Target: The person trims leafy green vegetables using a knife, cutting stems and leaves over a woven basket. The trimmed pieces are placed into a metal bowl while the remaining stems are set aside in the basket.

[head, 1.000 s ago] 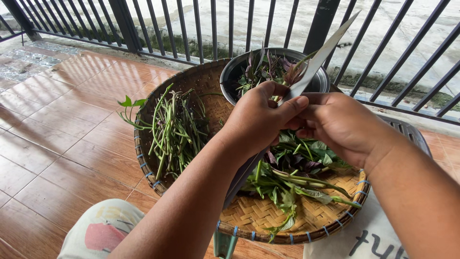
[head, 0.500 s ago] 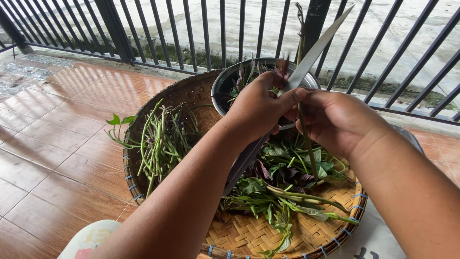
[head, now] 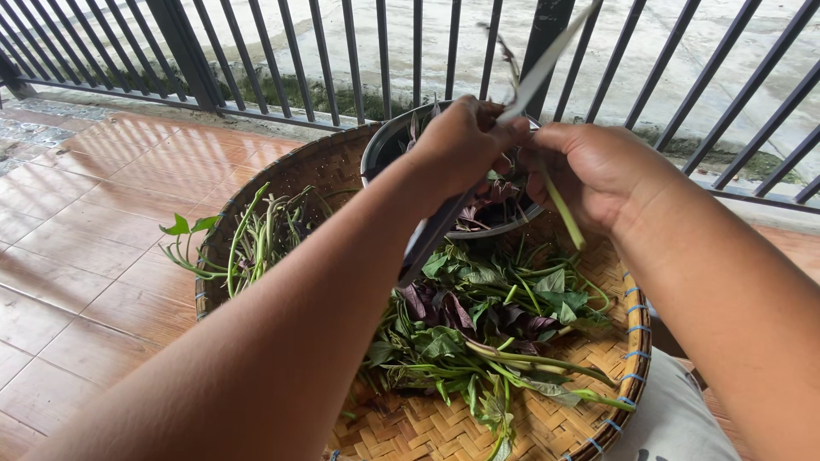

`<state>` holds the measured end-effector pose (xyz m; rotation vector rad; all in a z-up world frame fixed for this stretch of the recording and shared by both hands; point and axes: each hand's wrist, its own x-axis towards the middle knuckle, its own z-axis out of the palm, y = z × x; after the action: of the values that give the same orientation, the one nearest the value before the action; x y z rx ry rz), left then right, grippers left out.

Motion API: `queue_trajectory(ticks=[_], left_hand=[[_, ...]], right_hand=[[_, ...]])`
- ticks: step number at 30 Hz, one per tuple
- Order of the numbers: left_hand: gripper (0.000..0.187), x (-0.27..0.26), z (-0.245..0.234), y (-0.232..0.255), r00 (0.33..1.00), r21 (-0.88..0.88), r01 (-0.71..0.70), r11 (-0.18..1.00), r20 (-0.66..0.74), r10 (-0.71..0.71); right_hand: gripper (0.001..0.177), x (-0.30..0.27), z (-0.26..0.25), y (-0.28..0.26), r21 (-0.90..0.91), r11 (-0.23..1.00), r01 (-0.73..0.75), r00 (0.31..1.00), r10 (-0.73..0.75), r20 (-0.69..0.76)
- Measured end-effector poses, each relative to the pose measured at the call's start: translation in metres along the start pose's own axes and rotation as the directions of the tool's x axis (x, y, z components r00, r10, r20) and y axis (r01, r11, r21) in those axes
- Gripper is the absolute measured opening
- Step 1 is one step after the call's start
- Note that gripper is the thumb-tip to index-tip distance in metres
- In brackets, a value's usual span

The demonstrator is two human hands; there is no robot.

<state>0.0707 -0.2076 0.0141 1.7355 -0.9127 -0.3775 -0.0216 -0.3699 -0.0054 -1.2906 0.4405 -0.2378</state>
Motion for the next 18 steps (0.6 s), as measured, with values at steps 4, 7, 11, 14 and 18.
queue_trajectory(ticks=[4, 7, 11, 14, 18], left_hand=[[0.049, 0.007, -0.017, -0.007, 0.985, -0.017, 0.148, 0.989, 0.092, -0.146], [0.047, 0.008, -0.024, -0.010, 0.974, -0.210, 0.174, 0.962, 0.181, -0.136], [0.053, 0.015, -0.025, -0.009, 0.968, -0.396, 0.224, 0.891, 0.193, -0.158], [0.054, 0.021, -0.025, -0.010, 0.971, -0.474, 0.213, 0.854, 0.198, -0.132], [0.053, 0.029, -0.029, -0.012, 0.973, -0.497, 0.204, 0.843, 0.201, -0.117]], right_hand=[[0.009, 0.001, -0.008, 0.000, -0.022, 1.000, 0.006, 0.998, -0.007, -0.062], [0.010, -0.006, -0.004, -0.001, -0.052, 0.999, 0.010, 0.992, -0.017, -0.124], [0.010, -0.016, 0.004, -0.005, -0.136, 0.991, -0.004, 0.981, -0.023, -0.191], [0.010, -0.023, 0.008, -0.007, -0.182, 0.983, 0.028, 0.982, -0.061, -0.180], [0.010, -0.028, 0.013, -0.010, -0.236, 0.970, 0.053, 0.981, -0.095, -0.171]])
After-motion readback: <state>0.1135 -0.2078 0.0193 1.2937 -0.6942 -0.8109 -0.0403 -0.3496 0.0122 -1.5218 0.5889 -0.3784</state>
